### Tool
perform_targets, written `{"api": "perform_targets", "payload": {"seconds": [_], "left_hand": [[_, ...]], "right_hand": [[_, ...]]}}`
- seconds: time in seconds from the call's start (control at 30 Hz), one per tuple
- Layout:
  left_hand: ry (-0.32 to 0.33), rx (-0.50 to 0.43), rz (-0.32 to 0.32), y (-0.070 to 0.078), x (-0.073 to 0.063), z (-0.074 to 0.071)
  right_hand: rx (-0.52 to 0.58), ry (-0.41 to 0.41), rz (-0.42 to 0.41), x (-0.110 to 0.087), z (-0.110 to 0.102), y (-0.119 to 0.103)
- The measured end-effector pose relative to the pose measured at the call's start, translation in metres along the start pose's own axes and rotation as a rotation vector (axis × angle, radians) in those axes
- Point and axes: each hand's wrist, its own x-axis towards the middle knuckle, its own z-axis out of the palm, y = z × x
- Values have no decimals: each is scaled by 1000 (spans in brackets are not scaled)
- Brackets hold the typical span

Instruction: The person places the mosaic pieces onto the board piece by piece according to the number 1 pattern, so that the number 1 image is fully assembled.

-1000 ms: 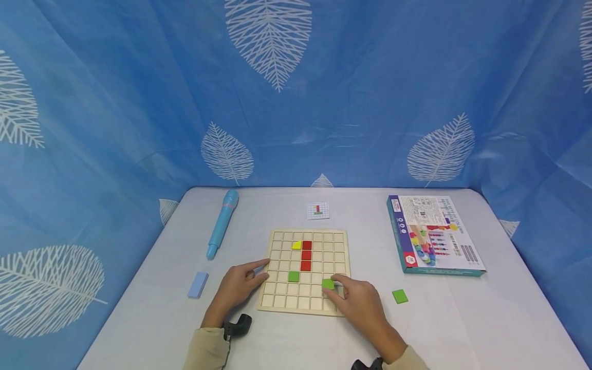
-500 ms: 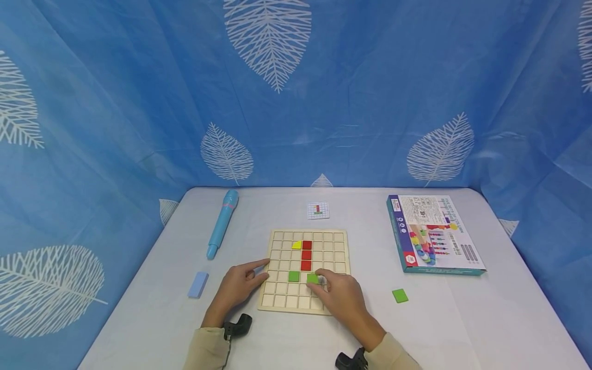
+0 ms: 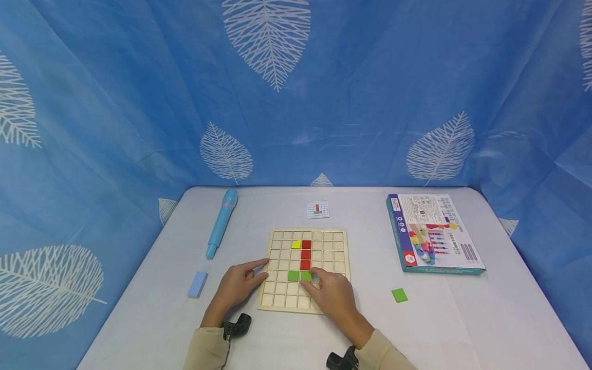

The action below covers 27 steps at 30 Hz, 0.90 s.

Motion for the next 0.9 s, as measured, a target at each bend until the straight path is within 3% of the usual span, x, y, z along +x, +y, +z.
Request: {"api": "perform_targets", "payload": {"seconds": [0.23,0.9], "left_hand": [[-1,-4,-6,-1,-2,1],[20,-21,-11,-1,-1,5]], "right_hand": [[-84,15,15,-4,6,-4],[-173,30,-10,-4,10,-2]]}}
